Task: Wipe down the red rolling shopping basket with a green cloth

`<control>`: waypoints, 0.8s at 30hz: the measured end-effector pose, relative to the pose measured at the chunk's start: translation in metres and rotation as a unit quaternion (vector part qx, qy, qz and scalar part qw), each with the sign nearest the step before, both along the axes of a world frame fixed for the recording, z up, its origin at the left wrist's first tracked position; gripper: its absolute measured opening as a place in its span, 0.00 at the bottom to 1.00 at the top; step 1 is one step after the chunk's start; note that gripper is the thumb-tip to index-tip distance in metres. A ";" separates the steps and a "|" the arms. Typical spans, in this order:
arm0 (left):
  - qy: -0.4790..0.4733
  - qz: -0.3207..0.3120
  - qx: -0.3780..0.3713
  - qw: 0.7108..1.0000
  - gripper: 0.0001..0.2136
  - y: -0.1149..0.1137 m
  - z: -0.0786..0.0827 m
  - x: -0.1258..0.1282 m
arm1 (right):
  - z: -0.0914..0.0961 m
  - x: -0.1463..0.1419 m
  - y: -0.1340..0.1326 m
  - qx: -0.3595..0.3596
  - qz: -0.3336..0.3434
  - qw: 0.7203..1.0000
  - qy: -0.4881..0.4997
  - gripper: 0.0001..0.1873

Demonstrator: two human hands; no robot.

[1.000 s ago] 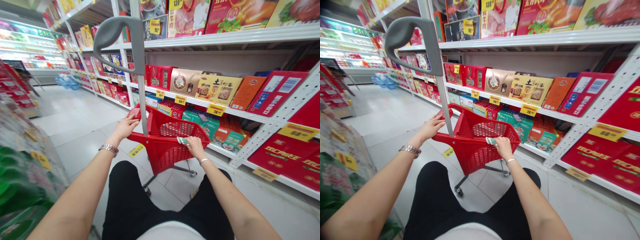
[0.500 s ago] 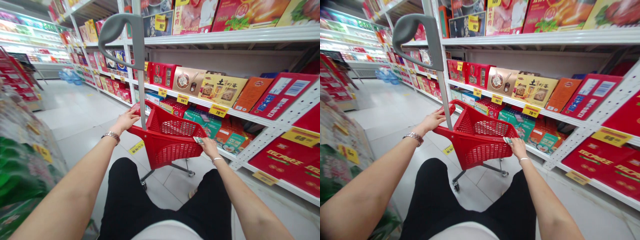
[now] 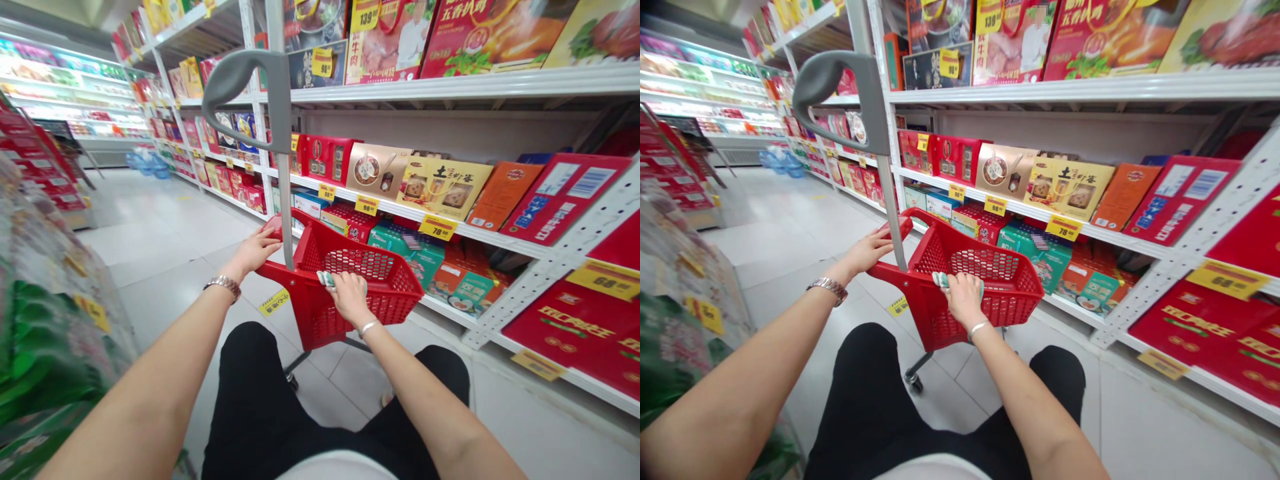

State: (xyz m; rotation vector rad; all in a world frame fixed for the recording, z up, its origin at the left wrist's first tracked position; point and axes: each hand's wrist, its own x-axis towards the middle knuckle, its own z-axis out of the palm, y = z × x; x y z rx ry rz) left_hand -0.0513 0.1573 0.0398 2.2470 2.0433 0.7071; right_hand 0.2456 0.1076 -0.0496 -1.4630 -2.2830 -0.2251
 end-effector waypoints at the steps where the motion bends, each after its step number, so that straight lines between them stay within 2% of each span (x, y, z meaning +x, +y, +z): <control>1: -0.004 -0.006 -0.010 1.000 0.22 -0.001 0.000 -0.001 | 0.001 -0.003 -0.001 0.000 0.002 1.000 0.004 0.13; 4: -0.017 -0.021 -0.022 0.999 0.23 -0.004 0.001 -0.001 | 0.000 0.002 -0.001 0.001 0.015 1.000 0.009 0.12; 7: -0.019 -0.036 -0.016 0.999 0.23 -0.006 0.000 0.002 | -0.006 0.020 0.001 0.003 0.014 1.000 0.001 0.12; 16: -0.006 -0.038 0.002 0.999 0.22 -0.011 0.000 0.021 | -0.032 0.108 0.017 0.028 -0.057 0.998 -0.017 0.11; 20: -0.013 -0.010 0.004 1.000 0.21 -0.012 -0.001 0.031 | -0.033 0.131 0.022 0.034 -0.077 0.996 -0.019 0.16; 24: -0.022 0.024 -0.001 0.999 0.19 -0.017 0.000 0.047 | -0.030 0.136 0.024 0.037 -0.085 0.996 -0.017 0.17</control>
